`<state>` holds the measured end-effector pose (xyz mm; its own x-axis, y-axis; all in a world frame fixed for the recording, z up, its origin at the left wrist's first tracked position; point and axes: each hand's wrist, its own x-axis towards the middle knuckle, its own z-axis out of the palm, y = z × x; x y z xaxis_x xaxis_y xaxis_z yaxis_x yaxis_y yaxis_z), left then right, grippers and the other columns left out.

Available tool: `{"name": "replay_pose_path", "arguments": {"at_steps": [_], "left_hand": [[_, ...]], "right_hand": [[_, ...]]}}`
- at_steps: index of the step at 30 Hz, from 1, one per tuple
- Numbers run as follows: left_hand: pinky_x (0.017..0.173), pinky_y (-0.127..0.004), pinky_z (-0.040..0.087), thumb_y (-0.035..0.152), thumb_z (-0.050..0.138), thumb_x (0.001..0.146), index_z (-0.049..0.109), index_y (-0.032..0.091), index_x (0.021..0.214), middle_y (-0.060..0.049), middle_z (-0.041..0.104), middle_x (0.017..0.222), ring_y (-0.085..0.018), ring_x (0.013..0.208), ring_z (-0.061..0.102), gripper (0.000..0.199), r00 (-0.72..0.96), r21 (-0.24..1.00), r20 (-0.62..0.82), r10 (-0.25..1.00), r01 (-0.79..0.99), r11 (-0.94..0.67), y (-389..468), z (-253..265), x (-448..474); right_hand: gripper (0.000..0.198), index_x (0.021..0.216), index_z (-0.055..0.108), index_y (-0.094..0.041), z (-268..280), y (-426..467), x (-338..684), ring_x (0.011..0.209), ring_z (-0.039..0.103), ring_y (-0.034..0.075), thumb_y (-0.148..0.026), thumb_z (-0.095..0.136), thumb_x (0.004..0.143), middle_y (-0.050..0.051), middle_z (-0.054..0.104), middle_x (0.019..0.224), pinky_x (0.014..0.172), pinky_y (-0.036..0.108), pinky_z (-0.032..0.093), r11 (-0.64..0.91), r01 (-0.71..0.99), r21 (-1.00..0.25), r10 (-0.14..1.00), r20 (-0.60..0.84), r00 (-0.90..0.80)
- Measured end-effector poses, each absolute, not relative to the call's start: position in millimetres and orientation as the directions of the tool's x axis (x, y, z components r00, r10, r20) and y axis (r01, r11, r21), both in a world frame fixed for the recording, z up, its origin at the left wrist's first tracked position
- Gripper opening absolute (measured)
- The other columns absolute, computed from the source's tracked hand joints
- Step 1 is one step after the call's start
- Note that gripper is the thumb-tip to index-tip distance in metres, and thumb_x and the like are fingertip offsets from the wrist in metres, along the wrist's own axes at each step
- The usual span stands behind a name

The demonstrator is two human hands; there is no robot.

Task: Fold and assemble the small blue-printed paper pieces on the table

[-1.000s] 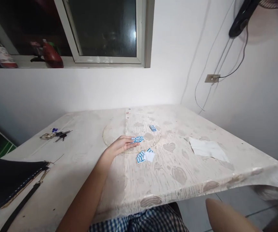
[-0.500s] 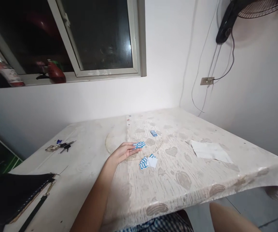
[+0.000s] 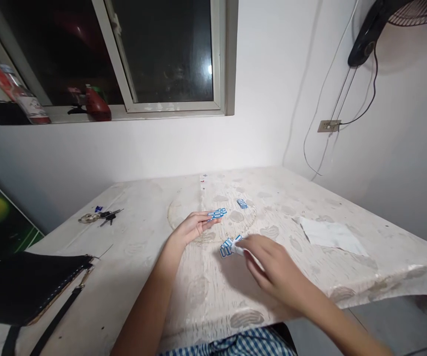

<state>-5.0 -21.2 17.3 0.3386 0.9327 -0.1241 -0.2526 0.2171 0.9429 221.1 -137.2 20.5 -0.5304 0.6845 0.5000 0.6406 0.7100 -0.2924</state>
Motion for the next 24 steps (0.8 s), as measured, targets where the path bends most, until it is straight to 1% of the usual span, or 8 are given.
{"name": "replay_pose_path", "arguments": {"at_steps": [4, 7, 11, 13, 15, 17, 21, 24], "left_hand": [[0.105, -0.03, 0.036, 0.005, 0.061, 0.073, 0.068, 0.013, 0.076, -0.008, 0.07, 0.089, -0.019, 0.1, 0.062, 0.011, 0.339, 0.937, -0.116, 0.934, -0.274, 0.216, -23, 21, -3], [0.104, -0.03, 0.036, 0.003, 0.058, 0.074, 0.068, 0.013, 0.075, -0.008, 0.07, 0.09, -0.019, 0.102, 0.061, 0.014, 0.336, 0.932, -0.125, 0.934, -0.282, 0.226, -24, 22, -1], [0.101, -0.03, 0.041, 0.0, 0.053, 0.075, 0.068, 0.011, 0.079, -0.007, 0.07, 0.09, -0.019, 0.101, 0.063, 0.019, 0.334, 0.925, -0.139, 0.932, -0.293, 0.243, -23, 21, 0], [0.099, -0.03, 0.042, 0.0, 0.052, 0.075, 0.068, 0.01, 0.08, -0.008, 0.071, 0.09, -0.019, 0.099, 0.063, 0.019, 0.338, 0.923, -0.14, 0.931, -0.295, 0.246, -23, 21, 1], [0.099, -0.03, 0.043, 0.0, 0.052, 0.076, 0.068, 0.01, 0.08, -0.009, 0.071, 0.088, -0.019, 0.098, 0.063, 0.019, 0.339, 0.925, -0.138, 0.931, -0.293, 0.244, -24, 22, 2], [0.099, -0.03, 0.042, 0.0, 0.052, 0.076, 0.068, 0.011, 0.077, -0.008, 0.071, 0.085, -0.02, 0.098, 0.064, 0.019, 0.338, 0.927, -0.144, 0.93, -0.283, 0.247, -24, 23, 3], [0.1, -0.032, 0.042, 0.0, 0.052, 0.075, 0.068, 0.011, 0.074, -0.009, 0.071, 0.085, -0.02, 0.094, 0.065, 0.019, 0.346, 0.931, -0.152, 0.926, -0.264, 0.252, -24, 21, 5], [0.1, -0.034, 0.042, 0.001, 0.054, 0.074, 0.069, 0.012, 0.077, -0.009, 0.071, 0.088, -0.021, 0.095, 0.065, 0.019, 0.348, 0.937, -0.158, 0.924, -0.243, 0.252, -23, 19, 6]], "right_hand": [[0.013, 0.094, 0.06, -0.017, 4, -96, 212, 0.09, 0.053, 0.021, -0.021, 0.052, 0.084, 0.01, 0.057, 0.097, 0.077, 0.033, 0.044, 0.726, 0.64, -0.252, 0.687, 0.306, -0.659], [0.02, 0.099, 0.058, -0.015, -3, -78, 205, 0.085, 0.054, 0.021, -0.023, 0.057, 0.081, 0.009, 0.059, 0.091, 0.071, 0.031, 0.043, 0.706, 0.673, -0.222, 0.709, 0.23, -0.667], [0.011, 0.087, 0.059, -0.01, 0, -79, 196, 0.07, 0.054, 0.019, -0.012, 0.051, 0.081, 0.011, 0.061, 0.079, 0.061, 0.029, 0.038, 0.713, 0.7, -0.041, 0.694, 0.18, -0.697], [0.015, 0.083, 0.06, -0.01, 3, -82, 197, 0.062, 0.053, 0.017, -0.003, 0.047, 0.078, 0.01, 0.06, 0.073, 0.058, 0.028, 0.035, 0.727, 0.687, -0.002, 0.678, 0.158, -0.718], [0.022, 0.085, 0.06, -0.011, 7, -83, 202, 0.055, 0.051, 0.015, 0.002, 0.045, 0.075, 0.007, 0.059, 0.066, 0.054, 0.027, 0.033, 0.733, 0.676, -0.075, 0.679, 0.143, -0.72], [0.024, 0.087, 0.062, -0.014, 9, -80, 212, 0.053, 0.05, 0.013, -0.001, 0.044, 0.077, 0.004, 0.059, 0.064, 0.053, 0.026, 0.034, 0.728, 0.641, -0.244, 0.682, 0.152, -0.716], [0.026, 0.085, 0.064, -0.018, 12, -64, 230, 0.067, 0.057, 0.014, -0.007, 0.042, 0.079, 0.003, 0.064, 0.077, 0.062, 0.027, 0.043, 0.649, 0.483, -0.588, 0.701, 0.215, -0.68], [0.022, 0.082, 0.063, -0.017, 15, -50, 236, 0.078, 0.06, 0.015, -0.01, 0.044, 0.078, 0.004, 0.065, 0.083, 0.071, 0.03, 0.046, 0.566, 0.394, -0.724, 0.731, 0.22, -0.646]]}}
